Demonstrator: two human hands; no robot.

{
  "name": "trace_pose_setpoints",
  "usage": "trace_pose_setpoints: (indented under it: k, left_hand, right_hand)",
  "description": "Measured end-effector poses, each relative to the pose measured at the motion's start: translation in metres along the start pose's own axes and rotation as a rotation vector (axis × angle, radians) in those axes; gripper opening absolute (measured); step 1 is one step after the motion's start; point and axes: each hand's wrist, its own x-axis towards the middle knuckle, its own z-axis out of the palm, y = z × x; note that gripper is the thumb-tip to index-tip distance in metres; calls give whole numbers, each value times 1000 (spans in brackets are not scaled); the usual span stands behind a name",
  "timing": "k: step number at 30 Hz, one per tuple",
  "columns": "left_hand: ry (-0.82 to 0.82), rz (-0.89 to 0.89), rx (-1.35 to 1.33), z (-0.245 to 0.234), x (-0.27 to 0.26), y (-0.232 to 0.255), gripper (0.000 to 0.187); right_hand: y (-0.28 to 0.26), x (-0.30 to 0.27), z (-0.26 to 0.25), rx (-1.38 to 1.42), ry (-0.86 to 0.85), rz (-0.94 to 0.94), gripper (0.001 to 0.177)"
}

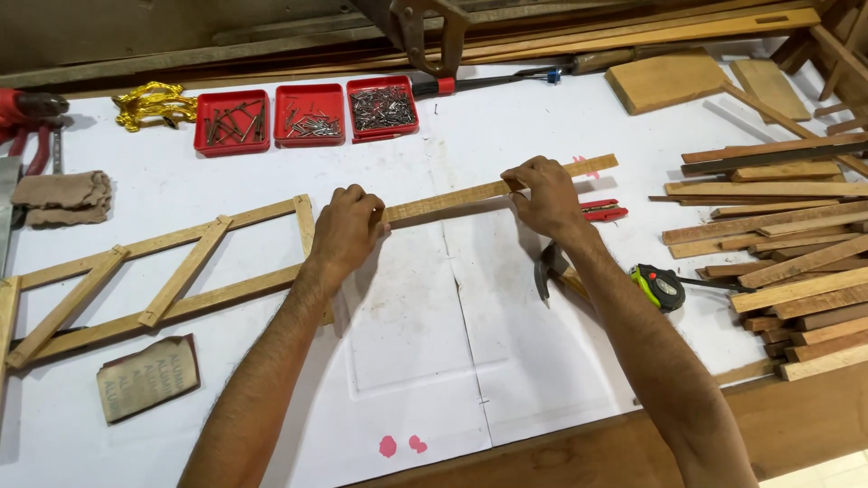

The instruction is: Assembling and sanding a small wooden frame structure.

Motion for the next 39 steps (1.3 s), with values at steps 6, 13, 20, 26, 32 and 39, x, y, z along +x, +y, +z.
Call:
trace_pose_setpoints:
  k: [6,13,20,26,32,39]
  left_hand:
    - [-31,-37,-32,-3,10,8,57]
    - [18,22,-44,-11,-2,6,62]
    - [171,24,-48,-53,-52,2,62]
    - [243,-69,26,-96,-111,-23,59]
    - [317,-172,46,-124,-161,-67,56]
    - [249,-269,48,-125,-190,-135,37]
  right_hand:
    - [21,9,16,40,-71,7,47]
    - [-20,11,9,34,-89,-63,29]
    - [-87,-5,-3,85,10,-211,31]
    - [-163,-7,9,136,25,-416,30]
    - [-235,-5,34,184,-44,-539,27]
    - [-306,5,79,136,-258,-468,25]
